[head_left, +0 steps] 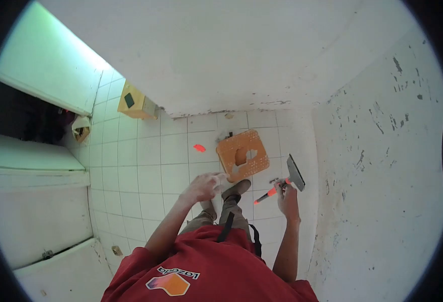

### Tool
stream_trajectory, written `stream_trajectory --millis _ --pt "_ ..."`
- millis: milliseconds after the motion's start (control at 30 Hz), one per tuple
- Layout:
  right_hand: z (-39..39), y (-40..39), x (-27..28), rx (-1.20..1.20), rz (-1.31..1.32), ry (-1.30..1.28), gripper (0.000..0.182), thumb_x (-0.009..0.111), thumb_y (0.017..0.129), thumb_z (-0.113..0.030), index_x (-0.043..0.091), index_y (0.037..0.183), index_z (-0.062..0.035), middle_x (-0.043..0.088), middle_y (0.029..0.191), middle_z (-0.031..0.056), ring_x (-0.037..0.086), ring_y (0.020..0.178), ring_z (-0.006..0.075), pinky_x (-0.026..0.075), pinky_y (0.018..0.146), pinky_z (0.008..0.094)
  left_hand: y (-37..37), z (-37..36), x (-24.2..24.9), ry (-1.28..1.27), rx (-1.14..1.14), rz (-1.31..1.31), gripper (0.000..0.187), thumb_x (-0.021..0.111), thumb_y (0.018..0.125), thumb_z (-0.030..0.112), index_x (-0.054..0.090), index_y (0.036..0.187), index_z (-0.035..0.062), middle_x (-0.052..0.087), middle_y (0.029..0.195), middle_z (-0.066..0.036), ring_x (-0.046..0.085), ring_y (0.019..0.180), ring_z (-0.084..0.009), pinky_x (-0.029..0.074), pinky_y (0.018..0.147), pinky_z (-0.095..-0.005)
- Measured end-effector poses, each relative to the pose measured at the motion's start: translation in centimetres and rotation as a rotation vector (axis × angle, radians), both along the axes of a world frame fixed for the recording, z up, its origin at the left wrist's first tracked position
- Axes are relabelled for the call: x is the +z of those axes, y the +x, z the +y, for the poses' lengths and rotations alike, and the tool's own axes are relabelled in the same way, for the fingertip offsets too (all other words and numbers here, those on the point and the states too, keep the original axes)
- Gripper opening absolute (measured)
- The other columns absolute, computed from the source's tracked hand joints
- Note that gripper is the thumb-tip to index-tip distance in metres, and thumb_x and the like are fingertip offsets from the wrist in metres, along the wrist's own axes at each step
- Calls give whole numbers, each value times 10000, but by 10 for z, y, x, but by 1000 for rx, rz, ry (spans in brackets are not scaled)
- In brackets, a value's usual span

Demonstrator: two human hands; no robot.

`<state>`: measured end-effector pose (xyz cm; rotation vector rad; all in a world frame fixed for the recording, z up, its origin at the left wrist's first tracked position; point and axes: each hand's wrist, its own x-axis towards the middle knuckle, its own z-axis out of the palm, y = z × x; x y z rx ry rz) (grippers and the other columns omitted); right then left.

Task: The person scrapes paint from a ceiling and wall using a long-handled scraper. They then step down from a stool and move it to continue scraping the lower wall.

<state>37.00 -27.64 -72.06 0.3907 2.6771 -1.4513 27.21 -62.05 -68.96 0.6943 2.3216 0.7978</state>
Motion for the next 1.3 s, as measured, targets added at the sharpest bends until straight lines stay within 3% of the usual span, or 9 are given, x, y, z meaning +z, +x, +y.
stream_trajectory --millis 167,233,267,333,500,667,867,933,1300 --pt "-65 12 19 26 -97 140 233 653 1067 -224 655 1110 5 728 959 209 708 911 400 539 807 461 56 -133 -61 -120 173 36 493 664 1010 319 597 1459 127 640 1457 -166 629 1300 -380 510 1104 -492" --pt "-81 19 13 18 8 159 121 664 1047 -116 705 1075 -5 729 909 162 681 849 287 522 794 395 87 -181 -73 -156 294 77 473 679 1003 286 616 1444 127 649 1444 -174 636 1290 -370 506 1109 -483" --pt "-89 20 20 4 19 172 121 664 1047 -116 705 1075 -5 729 909 162 681 849 287 522 794 395 100 -202 -77 -109 351 23 468 691 997 281 627 1434 127 661 1430 -169 645 1280 -364 508 1105 -480" --pt "-103 31 34 26 -46 256 210 655 1056 -202 689 1111 -1 741 976 215 724 975 415 549 835 472 131 -236 -83 -68 433 -29 457 716 983 278 654 1410 127 690 1391 -158 666 1251 -351 519 1087 -475" --pt "-94 57 24 -159 95 283 169 672 1028 -143 700 1097 9 740 932 227 726 939 428 549 808 479 176 -267 -100 -118 492 -51 449 748 965 257 683 1386 115 724 1341 -147 707 1192 -321 554 1042 -468" --pt "-66 63 21 -295 185 251 133 711 1002 -82 711 1095 13 741 971 218 739 903 353 576 804 433 147 -235 -89 55 470 -91 419 733 980 217 691 1374 82 725 1343 -159 727 1170 -300 604 989 -436" --pt "-9 41 14 -218 137 327 157 715 985 -59 705 1124 11 743 1008 223 745 941 384 580 811 436 88 -145 -64 150 403 -69 397 716 999 181 686 1378 67 751 1273 -179 733 1154 -309 589 999 -442" --pt "17 26 1 -223 234 324 186 689 1006 -131 702 1127 10 733 936 252 722 925 455 556 765 493 76 -112 -58 136 387 -67 401 713 1001 184 683 1382 63 754 1261 -186 738 1142 -309 592 992 -441" --pt "175 -195 -155 -191 88 186 236 657 1033 -220 611 1150 -20 727 934 270 687 925 516 535 768 593 90 28 -97 -73 594 -241 413 730 976 174 688 1363 35 740 1291 -197 743 1137 -320 604 967 -429"
